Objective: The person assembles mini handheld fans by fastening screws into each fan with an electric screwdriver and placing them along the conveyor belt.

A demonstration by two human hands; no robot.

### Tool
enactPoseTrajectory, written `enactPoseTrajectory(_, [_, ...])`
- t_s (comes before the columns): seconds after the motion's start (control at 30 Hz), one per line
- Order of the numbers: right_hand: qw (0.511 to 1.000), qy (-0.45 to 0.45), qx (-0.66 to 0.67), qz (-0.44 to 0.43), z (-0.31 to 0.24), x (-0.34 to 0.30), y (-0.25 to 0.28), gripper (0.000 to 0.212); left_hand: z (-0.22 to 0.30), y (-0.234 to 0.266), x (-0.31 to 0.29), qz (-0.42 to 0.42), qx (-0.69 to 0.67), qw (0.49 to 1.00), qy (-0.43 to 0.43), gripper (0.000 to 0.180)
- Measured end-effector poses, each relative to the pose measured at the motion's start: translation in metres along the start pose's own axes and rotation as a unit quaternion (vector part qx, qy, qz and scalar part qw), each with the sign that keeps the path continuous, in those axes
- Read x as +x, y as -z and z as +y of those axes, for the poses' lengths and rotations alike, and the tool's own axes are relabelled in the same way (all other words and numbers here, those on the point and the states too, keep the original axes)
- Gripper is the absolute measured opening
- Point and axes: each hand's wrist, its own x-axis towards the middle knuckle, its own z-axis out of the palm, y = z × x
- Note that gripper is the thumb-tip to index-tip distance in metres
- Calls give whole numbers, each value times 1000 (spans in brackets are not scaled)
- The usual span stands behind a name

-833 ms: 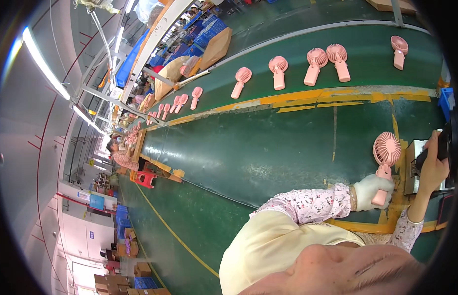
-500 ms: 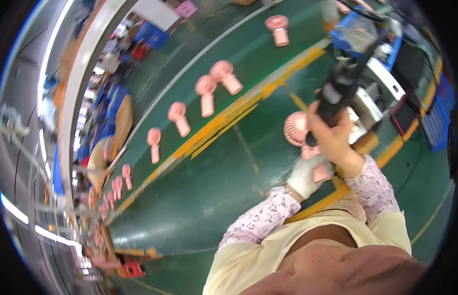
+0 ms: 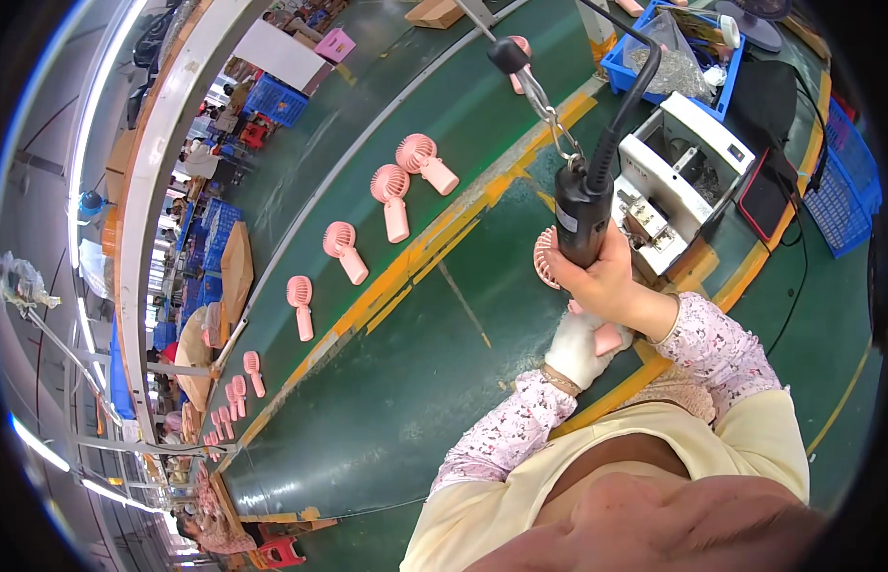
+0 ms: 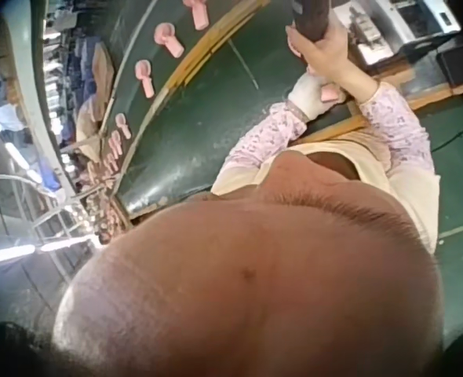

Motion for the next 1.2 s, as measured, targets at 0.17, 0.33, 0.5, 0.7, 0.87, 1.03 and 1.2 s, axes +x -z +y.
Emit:
enactPoseTrajectory(0.17, [999, -14, 33, -9, 16, -8, 2, 38, 4, -8, 3, 24, -268, 952, 147, 29])
enactPoseTrajectory(0.33, [989, -79, 88, -90, 8, -4, 12, 47, 7, 5, 2, -25, -29, 999, -31, 26])
enactPoseTrajectory(0.5, [985, 12, 150, -79, -16, 18, 31, 35, -12, 32, 22, -59, -386, 891, 231, 29])
enactPoseTrajectory(0.7, [990, -79, 101, -51, -17, 17, 31, 31, -98, 125, 166, 228, -71, 965, 108, 51])
enactPoseTrajectory(0.87, [984, -38, -73, -158, -21, 22, 27, 58, -143, 189, 204, 204, 384, 862, 259, 50])
enactPoseTrajectory(1.03, [987, -60, -55, -136, -21, 18, 27, 53, -117, 212, 172, 211, 282, 916, 190, 30])
enactPoseTrajectory(1.2, [964, -208, 167, 16, 12, 3, 41, 38, -134, 201, 117, 147, 225, 956, -115, 20])
